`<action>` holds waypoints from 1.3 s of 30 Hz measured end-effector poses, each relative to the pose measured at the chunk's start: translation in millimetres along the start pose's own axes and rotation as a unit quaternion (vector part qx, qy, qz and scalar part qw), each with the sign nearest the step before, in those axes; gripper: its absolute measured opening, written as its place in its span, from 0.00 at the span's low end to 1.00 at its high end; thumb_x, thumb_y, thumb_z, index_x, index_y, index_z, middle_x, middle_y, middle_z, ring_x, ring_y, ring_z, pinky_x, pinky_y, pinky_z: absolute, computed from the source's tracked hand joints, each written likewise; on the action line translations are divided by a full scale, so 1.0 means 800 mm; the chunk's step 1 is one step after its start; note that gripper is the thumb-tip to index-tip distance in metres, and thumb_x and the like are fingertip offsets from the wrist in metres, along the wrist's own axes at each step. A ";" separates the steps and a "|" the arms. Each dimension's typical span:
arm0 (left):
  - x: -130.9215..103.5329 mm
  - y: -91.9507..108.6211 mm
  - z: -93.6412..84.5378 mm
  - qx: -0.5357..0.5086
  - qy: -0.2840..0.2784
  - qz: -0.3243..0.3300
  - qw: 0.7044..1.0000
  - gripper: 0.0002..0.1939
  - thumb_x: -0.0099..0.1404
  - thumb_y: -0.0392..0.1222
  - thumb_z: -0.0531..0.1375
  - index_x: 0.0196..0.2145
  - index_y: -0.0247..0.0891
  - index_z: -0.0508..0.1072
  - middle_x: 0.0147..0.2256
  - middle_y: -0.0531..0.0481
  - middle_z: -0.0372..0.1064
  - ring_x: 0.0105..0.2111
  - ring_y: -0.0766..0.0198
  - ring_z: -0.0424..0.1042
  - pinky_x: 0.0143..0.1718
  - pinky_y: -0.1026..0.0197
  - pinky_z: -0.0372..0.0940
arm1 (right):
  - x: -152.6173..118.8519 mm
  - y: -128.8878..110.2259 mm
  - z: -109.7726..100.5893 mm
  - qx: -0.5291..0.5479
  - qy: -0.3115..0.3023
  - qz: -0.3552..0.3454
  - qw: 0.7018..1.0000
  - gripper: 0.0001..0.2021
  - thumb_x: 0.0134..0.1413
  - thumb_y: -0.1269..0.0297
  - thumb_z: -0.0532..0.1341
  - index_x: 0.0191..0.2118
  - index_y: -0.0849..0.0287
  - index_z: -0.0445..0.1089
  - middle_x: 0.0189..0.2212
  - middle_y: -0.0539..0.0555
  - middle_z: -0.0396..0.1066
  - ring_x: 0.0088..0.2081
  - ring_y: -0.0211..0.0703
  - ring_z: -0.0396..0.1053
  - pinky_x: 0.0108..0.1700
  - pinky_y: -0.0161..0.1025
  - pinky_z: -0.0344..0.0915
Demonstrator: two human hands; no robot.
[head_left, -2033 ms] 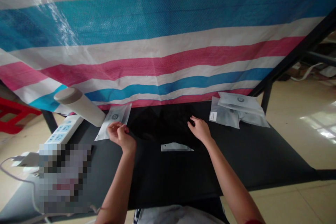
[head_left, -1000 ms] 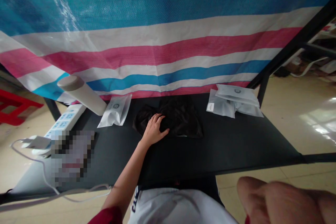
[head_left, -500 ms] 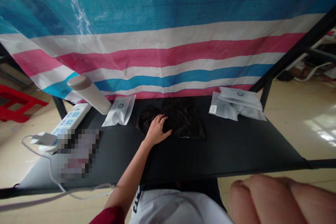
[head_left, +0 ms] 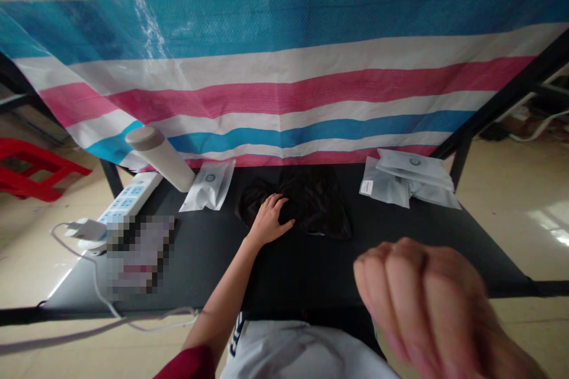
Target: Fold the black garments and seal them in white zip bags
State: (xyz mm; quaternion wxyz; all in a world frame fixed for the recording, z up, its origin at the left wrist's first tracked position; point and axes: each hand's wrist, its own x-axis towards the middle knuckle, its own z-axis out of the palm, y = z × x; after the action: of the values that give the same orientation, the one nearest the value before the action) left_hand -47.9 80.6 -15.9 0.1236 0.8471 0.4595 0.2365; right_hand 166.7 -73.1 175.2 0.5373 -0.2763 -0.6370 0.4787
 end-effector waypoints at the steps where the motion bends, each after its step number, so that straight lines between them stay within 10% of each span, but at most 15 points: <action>1: 0.000 0.000 -0.001 0.000 0.002 -0.002 1.000 0.29 0.59 0.51 0.63 0.56 0.39 0.65 0.58 0.40 0.61 0.61 0.48 0.58 0.61 0.44 0.56 | 0.011 0.010 -0.004 0.022 -0.016 -0.007 1.000 0.16 0.62 0.56 0.54 0.25 0.45 0.72 0.14 0.47 0.63 0.16 0.38 0.59 0.17 0.37 0.57; 6: 0.004 -0.004 -0.010 -0.008 0.022 -0.031 0.999 0.18 0.65 0.49 0.58 0.50 0.40 0.70 0.51 0.44 0.68 0.54 0.51 0.66 0.55 0.46 0.63 | 0.040 0.111 -0.044 -0.098 -0.078 0.122 0.985 0.13 0.47 0.78 0.52 0.18 0.58 0.63 0.18 0.48 0.63 0.23 0.35 0.60 0.27 0.35 0.55; 15: 0.007 -0.006 -0.017 -0.027 0.048 -0.049 0.997 0.10 0.67 0.46 0.55 0.42 0.42 0.73 0.42 0.47 0.73 0.47 0.53 0.70 0.52 0.49 0.66 | 0.067 0.269 -0.126 -0.245 0.028 0.181 0.952 0.12 0.53 0.61 0.52 0.22 0.57 0.63 0.18 0.47 0.60 0.23 0.37 0.59 0.26 0.34 0.53; 29: 0.007 -0.014 -0.015 -0.031 0.031 -0.027 0.999 0.15 0.66 0.44 0.57 0.50 0.41 0.71 0.54 0.46 0.69 0.57 0.54 0.65 0.59 0.48 0.62 | 0.055 0.286 -0.136 -0.295 0.082 0.161 0.938 0.08 0.53 0.60 0.60 0.35 0.57 0.73 0.31 0.54 0.77 0.34 0.46 0.75 0.32 0.37 0.67; 35: 0.001 -0.035 -0.052 0.057 0.165 -0.178 0.969 0.12 0.67 0.47 0.54 0.45 0.42 0.71 0.43 0.46 0.73 0.46 0.53 0.72 0.48 0.51 0.67 | 0.051 0.285 -0.143 -0.405 0.104 0.112 0.902 0.08 0.55 0.63 0.59 0.37 0.55 0.74 0.34 0.55 0.77 0.37 0.49 0.75 0.39 0.42 0.70; 39: -0.015 -0.048 -0.068 0.092 0.155 -0.258 0.949 0.14 0.66 0.48 0.54 0.46 0.41 0.70 0.42 0.45 0.72 0.41 0.54 0.73 0.40 0.54 0.68 | 0.050 0.285 -0.146 -0.489 0.088 0.064 0.865 0.09 0.53 0.64 0.61 0.40 0.56 0.74 0.44 0.58 0.75 0.48 0.53 0.71 0.52 0.49 0.66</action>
State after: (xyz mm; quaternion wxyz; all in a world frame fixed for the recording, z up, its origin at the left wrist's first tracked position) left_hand -109.4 91.4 11.0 0.0296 0.6603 0.6956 0.2816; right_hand 229.6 87.0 -18.8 0.3553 -0.5847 -0.7206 0.1128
